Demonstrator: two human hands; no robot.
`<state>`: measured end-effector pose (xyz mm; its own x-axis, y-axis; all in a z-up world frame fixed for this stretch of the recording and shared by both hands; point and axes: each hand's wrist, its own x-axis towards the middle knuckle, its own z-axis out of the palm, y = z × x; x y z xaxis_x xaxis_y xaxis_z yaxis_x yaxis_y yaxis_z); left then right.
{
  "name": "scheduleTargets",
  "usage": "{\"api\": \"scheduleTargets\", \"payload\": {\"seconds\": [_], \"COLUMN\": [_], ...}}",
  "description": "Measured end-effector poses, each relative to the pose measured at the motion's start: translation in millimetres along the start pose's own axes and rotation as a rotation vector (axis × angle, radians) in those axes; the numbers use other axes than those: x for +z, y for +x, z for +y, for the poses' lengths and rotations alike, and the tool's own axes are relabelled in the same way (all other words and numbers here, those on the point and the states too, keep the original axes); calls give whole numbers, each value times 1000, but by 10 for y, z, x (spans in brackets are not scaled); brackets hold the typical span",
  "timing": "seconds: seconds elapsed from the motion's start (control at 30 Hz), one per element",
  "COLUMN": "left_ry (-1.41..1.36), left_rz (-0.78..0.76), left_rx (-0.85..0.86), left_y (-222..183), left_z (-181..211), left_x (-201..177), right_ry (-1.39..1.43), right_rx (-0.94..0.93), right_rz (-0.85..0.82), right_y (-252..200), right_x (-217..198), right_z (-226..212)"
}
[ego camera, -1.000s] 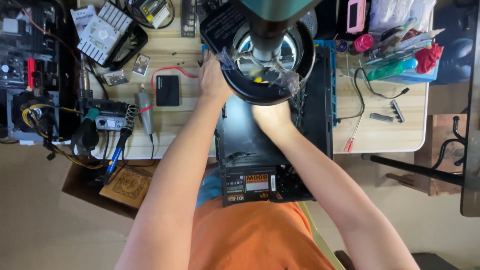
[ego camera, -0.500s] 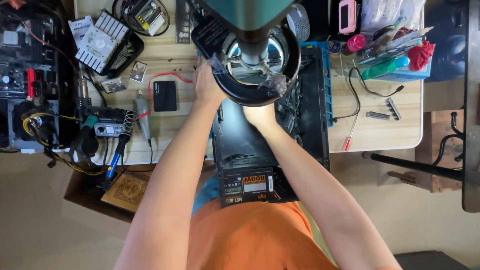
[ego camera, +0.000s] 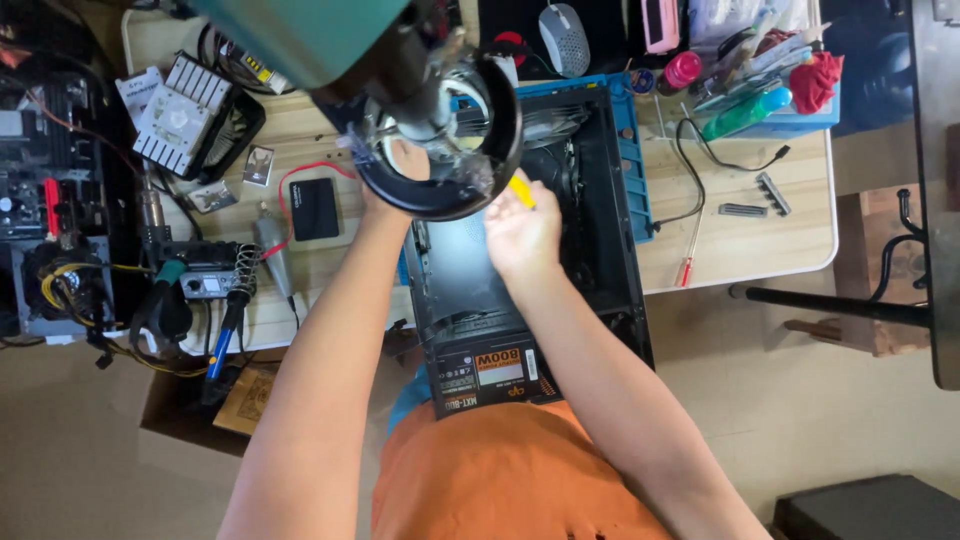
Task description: Cleaning the interior of a computer case using a small brush to remove dust.
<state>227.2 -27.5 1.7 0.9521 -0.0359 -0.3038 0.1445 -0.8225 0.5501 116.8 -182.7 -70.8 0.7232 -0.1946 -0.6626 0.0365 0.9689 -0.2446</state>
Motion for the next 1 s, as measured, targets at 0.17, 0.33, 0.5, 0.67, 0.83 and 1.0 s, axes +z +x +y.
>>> {"api": "scheduleTargets", "payload": {"seconds": [0.17,0.33,0.5,0.67,0.83,1.0], "left_ry": [19,24,34,34,28,37], "left_rz": [-10,-2,-4,-8,-5,-11], "left_rx": [-1,-23,-48,-77,-93,-119], "left_y": [71,97,160,236,306,334], "left_z": [-12,-93,-142,-205,-202,-329], "left_x": [30,36,78,149,199,223], "right_ry": [-137,-64,-947,-1318,-1594,-1942], "right_rx": [116,14,-386,-939,-1378,-1355], "right_rz": [-57,-56,-179,-329,-428,-610], "right_y": [594,386,-261,-590,-652,-427], "right_x": [-321,-191,311,856,590,136], "right_z": [386,140,-50,-561,-896,-512]}}
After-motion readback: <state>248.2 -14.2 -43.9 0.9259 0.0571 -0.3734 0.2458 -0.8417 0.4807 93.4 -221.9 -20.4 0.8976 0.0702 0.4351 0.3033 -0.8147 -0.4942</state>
